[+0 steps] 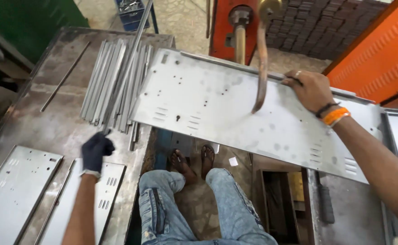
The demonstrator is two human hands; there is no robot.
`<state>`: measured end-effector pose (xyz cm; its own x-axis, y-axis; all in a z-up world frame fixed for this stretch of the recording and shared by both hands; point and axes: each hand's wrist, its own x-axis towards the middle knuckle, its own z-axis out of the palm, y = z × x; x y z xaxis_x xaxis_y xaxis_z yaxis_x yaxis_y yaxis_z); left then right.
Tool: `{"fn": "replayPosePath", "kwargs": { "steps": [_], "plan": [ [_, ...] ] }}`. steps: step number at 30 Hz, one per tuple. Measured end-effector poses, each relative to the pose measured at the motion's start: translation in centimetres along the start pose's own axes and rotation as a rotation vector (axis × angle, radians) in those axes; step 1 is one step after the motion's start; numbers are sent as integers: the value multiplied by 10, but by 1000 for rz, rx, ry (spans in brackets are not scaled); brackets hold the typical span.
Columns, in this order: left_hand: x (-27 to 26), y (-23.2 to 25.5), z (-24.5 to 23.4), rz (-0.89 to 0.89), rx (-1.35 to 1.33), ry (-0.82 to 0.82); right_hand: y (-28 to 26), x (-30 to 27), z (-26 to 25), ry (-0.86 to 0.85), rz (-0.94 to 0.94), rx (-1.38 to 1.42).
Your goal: Assembling metal panels by spot welding reinforcement strips onto them using a stationary spot welding machine.
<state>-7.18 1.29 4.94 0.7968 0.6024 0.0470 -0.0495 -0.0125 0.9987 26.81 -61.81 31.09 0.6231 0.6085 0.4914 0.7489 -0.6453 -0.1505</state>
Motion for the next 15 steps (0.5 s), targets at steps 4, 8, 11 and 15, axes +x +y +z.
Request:
{"fn": "replayPosePath", "kwargs": {
  "steps": [4, 8, 11, 15],
  "plan": [
    [-31, 124, -25, 109, 144, -23, 1, 16, 1, -59, 48, -12],
    [-42, 200, -34, 122, 365, -33, 1, 34, -1, -168, 100, 15],
    [-36, 249, -17, 239, 661, -71, 5, 51, -4, -228, 133, 70],
    [-16, 311, 35, 667, 1201, -132, 32, 72, 7, -399, 158, 169]
  ]
}}
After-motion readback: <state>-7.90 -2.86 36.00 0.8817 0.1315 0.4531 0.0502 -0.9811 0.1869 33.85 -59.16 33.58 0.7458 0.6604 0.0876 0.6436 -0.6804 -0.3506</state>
